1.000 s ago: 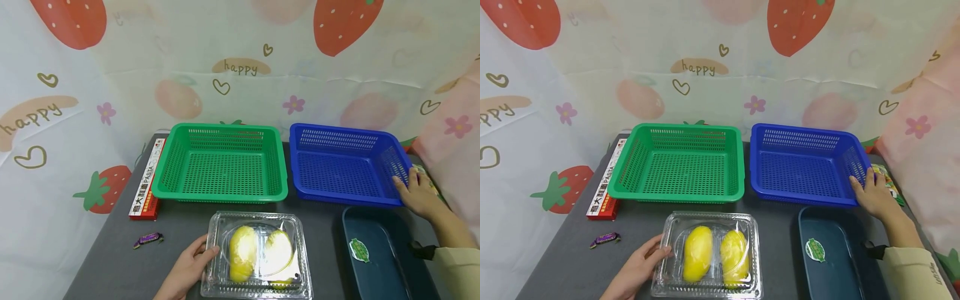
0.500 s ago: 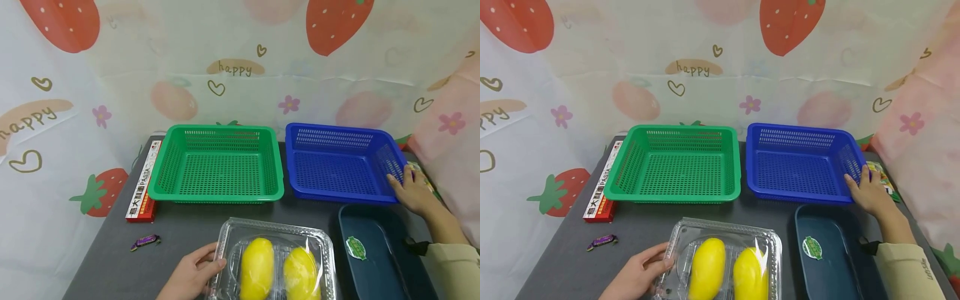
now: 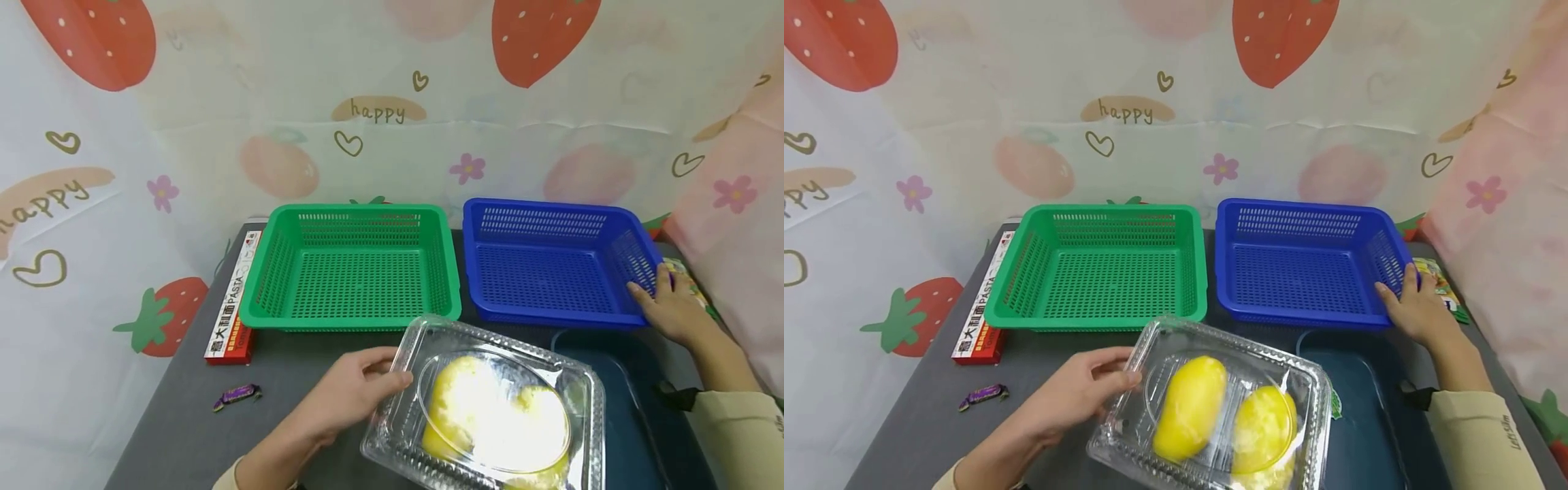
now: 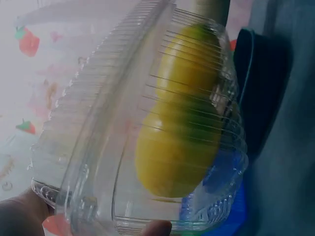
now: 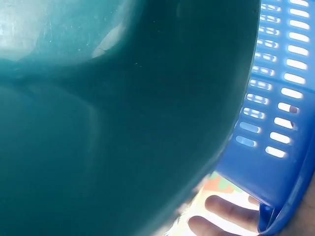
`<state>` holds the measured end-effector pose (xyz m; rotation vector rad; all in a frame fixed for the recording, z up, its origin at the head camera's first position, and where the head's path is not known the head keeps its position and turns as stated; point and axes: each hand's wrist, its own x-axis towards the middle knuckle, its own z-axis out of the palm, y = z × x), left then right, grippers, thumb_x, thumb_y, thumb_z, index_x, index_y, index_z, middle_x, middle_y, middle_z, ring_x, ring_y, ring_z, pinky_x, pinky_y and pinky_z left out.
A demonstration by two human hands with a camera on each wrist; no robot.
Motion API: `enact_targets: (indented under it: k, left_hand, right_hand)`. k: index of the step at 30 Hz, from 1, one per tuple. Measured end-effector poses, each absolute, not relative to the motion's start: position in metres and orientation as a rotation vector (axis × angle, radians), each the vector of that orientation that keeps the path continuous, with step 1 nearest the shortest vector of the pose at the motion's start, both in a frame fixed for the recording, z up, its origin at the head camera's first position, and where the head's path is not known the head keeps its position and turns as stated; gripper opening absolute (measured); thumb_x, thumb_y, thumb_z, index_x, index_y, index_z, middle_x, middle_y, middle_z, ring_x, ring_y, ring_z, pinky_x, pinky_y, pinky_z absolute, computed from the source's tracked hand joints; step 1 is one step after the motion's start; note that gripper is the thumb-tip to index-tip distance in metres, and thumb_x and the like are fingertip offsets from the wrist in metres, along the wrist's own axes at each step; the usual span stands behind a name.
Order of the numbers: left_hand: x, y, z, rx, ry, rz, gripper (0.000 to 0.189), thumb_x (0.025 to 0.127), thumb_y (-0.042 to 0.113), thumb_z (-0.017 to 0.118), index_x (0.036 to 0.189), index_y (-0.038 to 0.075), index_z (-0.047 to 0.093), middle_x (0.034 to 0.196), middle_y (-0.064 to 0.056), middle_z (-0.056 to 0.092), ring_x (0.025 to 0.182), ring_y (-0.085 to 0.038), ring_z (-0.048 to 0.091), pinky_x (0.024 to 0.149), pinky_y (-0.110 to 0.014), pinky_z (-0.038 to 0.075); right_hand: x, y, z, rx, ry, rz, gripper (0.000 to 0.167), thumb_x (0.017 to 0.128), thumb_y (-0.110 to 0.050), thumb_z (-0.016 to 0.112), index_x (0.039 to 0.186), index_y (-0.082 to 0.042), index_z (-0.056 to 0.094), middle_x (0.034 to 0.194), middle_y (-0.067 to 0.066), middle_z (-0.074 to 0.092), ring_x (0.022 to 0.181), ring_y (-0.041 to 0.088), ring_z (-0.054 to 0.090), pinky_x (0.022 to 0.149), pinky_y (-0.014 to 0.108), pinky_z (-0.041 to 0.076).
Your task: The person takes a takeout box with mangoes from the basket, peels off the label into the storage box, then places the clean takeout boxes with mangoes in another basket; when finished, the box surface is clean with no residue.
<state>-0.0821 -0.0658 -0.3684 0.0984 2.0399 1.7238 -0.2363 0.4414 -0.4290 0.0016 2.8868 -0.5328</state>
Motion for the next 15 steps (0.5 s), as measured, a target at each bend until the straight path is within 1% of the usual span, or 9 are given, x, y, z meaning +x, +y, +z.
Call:
enact_targets:
  k: [4, 7, 8, 11, 14, 15]
  left_hand:
    - [-0.116, -0.051, -0.346, 0.119, 2.128, 1.612, 0.054, 0.091, 0.037, 0.062, 0.138, 0.012, 0.051, 0.120, -0.009, 0.064, 0.091, -0.019, 0.062, 0.060, -0.034, 0.052]
    - [-0.143, -0.034, -0.330, 0.087, 2.144, 1.580, 0.050, 0.092, 0.040, 0.061, 0.137, 0.019, 0.053, 0.128, -0.004, 0.059, 0.104, -0.020, 0.060, 0.062, -0.036, 0.054]
    - [-0.152, -0.027, -0.326, 0.080, 2.146, 1.579, 0.048, 0.092, 0.041, 0.061, 0.135, 0.021, 0.054, 0.129, -0.002, 0.058, 0.106, -0.021, 0.059, 0.062, -0.035, 0.055]
    - [-0.179, -0.004, -0.316, 0.054, 2.146, 1.602, 0.040, 0.093, 0.041, 0.061, 0.128, 0.022, 0.060, 0.127, 0.001, 0.058, 0.111, -0.022, 0.056, 0.062, -0.036, 0.056]
    - [-0.205, 0.020, -0.310, 0.033, 2.175, 1.615, 0.037, 0.091, 0.042, 0.062, 0.120, 0.020, 0.065, 0.123, 0.000, 0.058, 0.109, -0.022, 0.055, 0.061, -0.035, 0.057]
    - [-0.213, 0.029, -0.308, 0.026, 2.185, 1.617, 0.036, 0.091, 0.042, 0.062, 0.119, 0.019, 0.066, 0.123, -0.001, 0.058, 0.107, -0.022, 0.055, 0.061, -0.035, 0.057]
  right_hand:
    - [-0.234, 0.449, -0.426, 0.007, 2.899, -0.522, 0.087, 0.101, -0.053, 0.020, 0.142, 0.013, -0.018, 0.137, 0.053, -0.003, 0.116, 0.074, 0.016, 0.091, 0.078, 0.021]
    - [-0.233, 0.454, -0.426, -0.016, 2.908, -0.518, 0.085, 0.102, -0.051, 0.020, 0.142, 0.014, -0.018, 0.138, 0.053, -0.002, 0.116, 0.074, 0.017, 0.091, 0.077, 0.021]
    - [-0.233, 0.455, -0.426, -0.024, 2.911, -0.521, 0.084, 0.102, -0.050, 0.019, 0.142, 0.014, -0.017, 0.138, 0.053, -0.001, 0.116, 0.074, 0.017, 0.091, 0.077, 0.021]
    - [-0.235, 0.458, -0.426, -0.060, 2.924, -0.511, 0.080, 0.103, -0.047, 0.016, 0.142, 0.015, -0.015, 0.138, 0.052, 0.000, 0.115, 0.074, 0.019, 0.092, 0.076, 0.023]
    - [-0.236, 0.458, -0.426, -0.069, 2.919, -0.531, 0.077, 0.102, -0.046, 0.012, 0.143, 0.014, -0.014, 0.138, 0.052, -0.001, 0.115, 0.075, 0.020, 0.092, 0.075, 0.024]
    - [-0.236, 0.457, -0.426, -0.039, 2.897, -0.591, 0.076, 0.102, -0.047, 0.010, 0.144, 0.013, -0.015, 0.140, 0.050, -0.003, 0.116, 0.074, 0.018, 0.093, 0.075, 0.023]
